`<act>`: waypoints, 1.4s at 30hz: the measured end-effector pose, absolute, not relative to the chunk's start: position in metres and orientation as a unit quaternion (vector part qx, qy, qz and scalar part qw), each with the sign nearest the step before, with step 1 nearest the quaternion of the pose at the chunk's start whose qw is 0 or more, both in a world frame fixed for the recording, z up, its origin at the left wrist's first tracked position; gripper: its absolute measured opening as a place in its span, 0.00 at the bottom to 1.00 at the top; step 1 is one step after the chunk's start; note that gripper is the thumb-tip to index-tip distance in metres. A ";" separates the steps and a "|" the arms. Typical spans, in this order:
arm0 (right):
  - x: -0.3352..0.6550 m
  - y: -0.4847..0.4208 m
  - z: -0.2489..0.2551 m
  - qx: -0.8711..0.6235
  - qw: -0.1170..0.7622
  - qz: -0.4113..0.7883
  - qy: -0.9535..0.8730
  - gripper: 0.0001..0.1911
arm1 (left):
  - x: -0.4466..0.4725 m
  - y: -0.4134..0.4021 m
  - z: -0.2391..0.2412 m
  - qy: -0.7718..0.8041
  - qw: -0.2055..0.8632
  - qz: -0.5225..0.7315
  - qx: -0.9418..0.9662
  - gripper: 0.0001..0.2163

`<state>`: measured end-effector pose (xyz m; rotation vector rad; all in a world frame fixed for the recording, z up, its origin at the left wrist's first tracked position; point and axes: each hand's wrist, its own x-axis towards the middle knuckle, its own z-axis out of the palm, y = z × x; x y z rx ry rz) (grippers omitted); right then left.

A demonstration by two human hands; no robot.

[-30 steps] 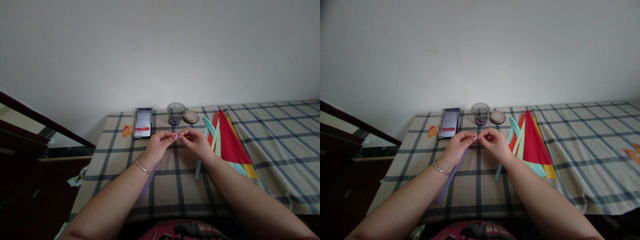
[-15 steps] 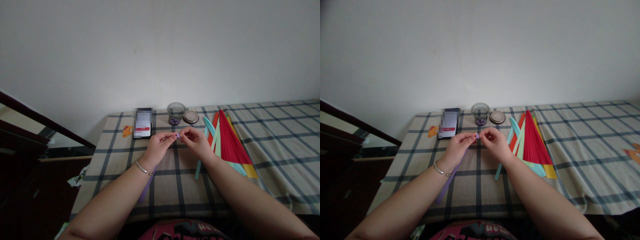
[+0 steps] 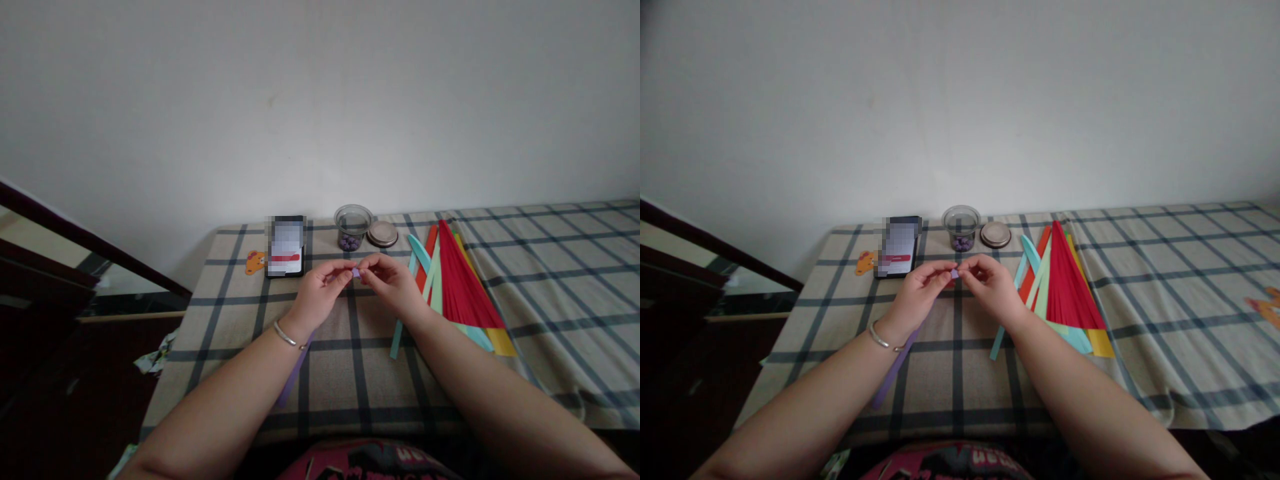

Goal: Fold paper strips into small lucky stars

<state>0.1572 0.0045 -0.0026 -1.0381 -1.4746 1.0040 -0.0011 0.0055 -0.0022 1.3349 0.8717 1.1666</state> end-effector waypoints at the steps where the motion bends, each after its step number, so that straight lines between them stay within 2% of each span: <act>1: 0.158 0.005 -0.004 -0.434 0.513 0.414 -0.614 0.11 | -0.001 0.005 -0.002 0.368 0.550 0.489 0.569 0.11; 11: 0.157 0.002 -0.002 -0.452 0.514 0.387 -0.618 0.11 | 0.000 0.005 0.000 0.376 0.537 0.488 0.576 0.10; 21: 0.158 0.000 0.000 -0.444 0.503 0.309 -0.674 0.04 | 0.001 0.004 0.000 0.389 0.534 0.493 0.567 0.10; 42: 0.157 0.000 0.000 -0.443 0.506 0.360 -0.647 0.07 | 0.000 0.006 -0.003 0.382 0.543 0.487 0.567 0.11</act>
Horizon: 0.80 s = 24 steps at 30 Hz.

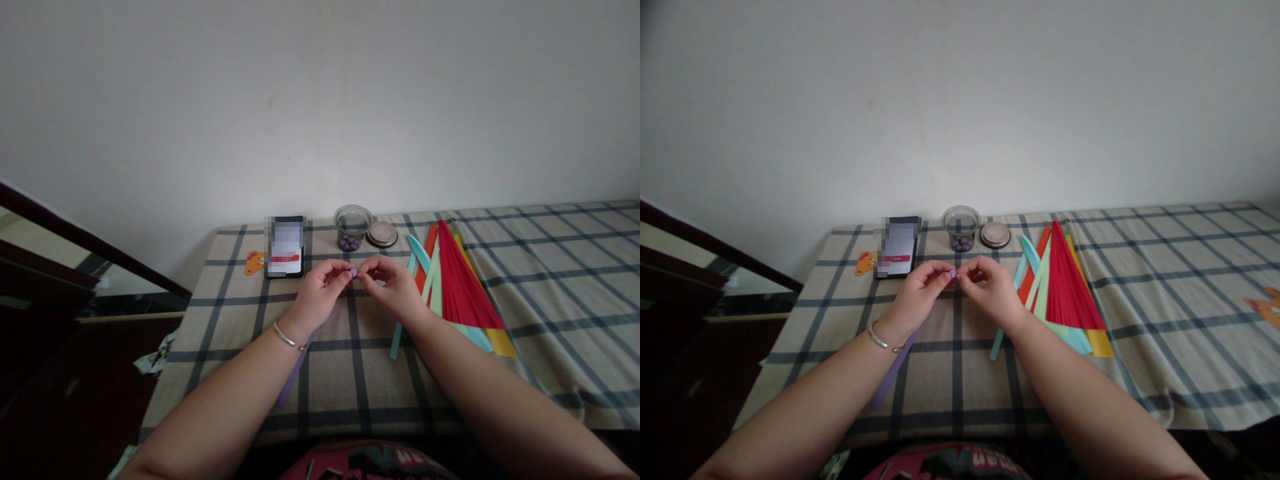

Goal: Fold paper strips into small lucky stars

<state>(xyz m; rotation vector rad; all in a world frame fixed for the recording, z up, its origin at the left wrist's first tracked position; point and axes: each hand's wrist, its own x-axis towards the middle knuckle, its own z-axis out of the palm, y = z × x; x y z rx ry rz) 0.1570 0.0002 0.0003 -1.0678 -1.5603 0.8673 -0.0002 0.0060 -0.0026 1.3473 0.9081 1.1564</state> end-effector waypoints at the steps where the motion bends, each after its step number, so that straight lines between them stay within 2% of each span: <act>1: 0.157 0.000 0.000 -0.444 0.506 0.360 -0.646 0.07 | 0.000 0.006 -0.003 0.384 0.540 0.487 0.569 0.11; 24: 0.159 0.002 -0.002 -0.438 0.505 0.351 -0.656 0.05 | -0.002 0.006 0.000 0.384 0.532 0.510 0.557 0.10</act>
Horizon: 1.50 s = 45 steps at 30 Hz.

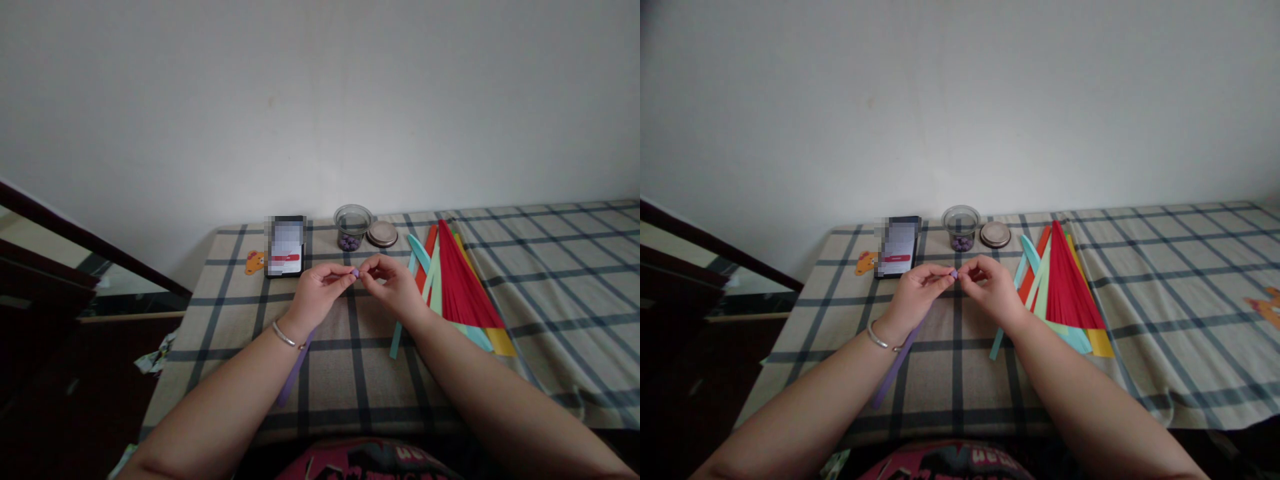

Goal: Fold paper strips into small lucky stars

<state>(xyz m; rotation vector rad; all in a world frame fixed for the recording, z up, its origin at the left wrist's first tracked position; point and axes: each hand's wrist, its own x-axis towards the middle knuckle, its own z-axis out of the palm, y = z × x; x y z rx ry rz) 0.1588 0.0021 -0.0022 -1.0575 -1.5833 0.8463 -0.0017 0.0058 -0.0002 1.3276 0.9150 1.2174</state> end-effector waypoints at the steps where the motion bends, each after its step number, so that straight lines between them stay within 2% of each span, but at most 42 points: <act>1: 0.159 0.002 -0.002 -0.438 0.504 0.351 -0.656 0.05 | -0.002 0.006 0.000 0.385 0.529 0.509 0.559 0.10; 8: 0.157 0.002 0.001 -0.433 0.513 0.417 -0.613 0.09 | 0.000 0.008 -0.006 0.378 0.596 0.507 0.494 0.12; 13: 0.156 0.001 0.002 -0.437 0.513 0.420 -0.608 0.10 | 0.001 0.009 -0.007 0.373 0.621 0.503 0.471 0.12; 37: 0.157 -0.002 0.004 -0.449 0.499 0.335 -0.661 0.03 | -0.006 0.004 0.006 0.391 0.348 0.495 0.694 0.06; 42: 0.157 -0.001 0.003 -0.451 0.498 0.324 -0.666 0.03 | -0.006 0.002 0.008 0.399 0.333 0.492 0.699 0.06; 45: 0.157 -0.001 0.004 -0.451 0.496 0.316 -0.672 0.03 | -0.004 0.002 0.007 0.405 0.371 0.492 0.676 0.07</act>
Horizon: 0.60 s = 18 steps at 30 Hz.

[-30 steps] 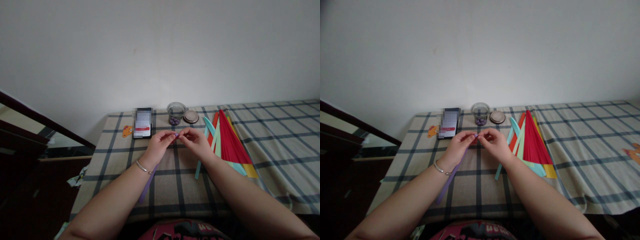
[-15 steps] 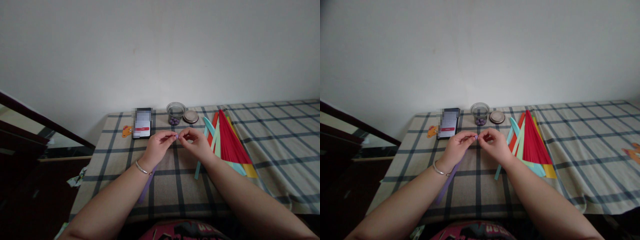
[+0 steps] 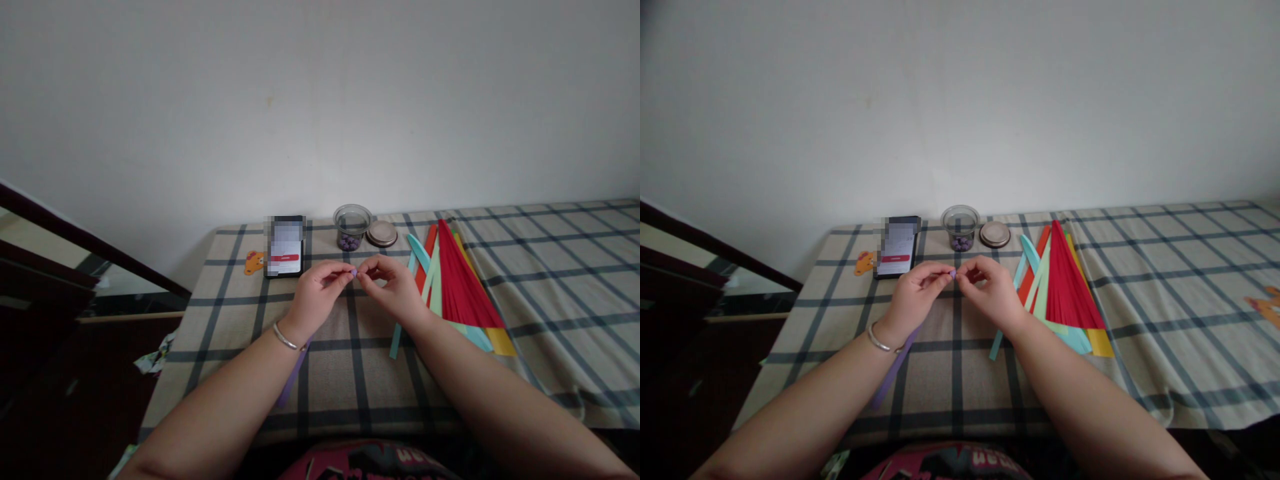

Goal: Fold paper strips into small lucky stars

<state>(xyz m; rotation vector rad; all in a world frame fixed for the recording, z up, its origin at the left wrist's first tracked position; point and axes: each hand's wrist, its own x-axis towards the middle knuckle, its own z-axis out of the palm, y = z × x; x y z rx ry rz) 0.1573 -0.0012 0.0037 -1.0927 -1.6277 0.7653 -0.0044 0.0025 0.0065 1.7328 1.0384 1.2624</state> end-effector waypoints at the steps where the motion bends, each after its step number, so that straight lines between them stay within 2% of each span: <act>1: 0.157 -0.001 0.004 -0.450 0.495 0.314 -0.674 0.03 | -0.004 0.003 0.006 0.406 0.388 0.491 0.665 0.07; 7: 0.157 -0.002 0.003 -0.448 0.498 0.298 -0.680 0.02 | -0.002 0.002 0.006 0.409 0.432 0.488 0.639 0.08; 18: 0.155 -0.003 0.003 -0.468 0.491 0.276 -0.681 0.01 | -0.005 0.001 0.007 0.405 0.343 0.489 0.692 0.06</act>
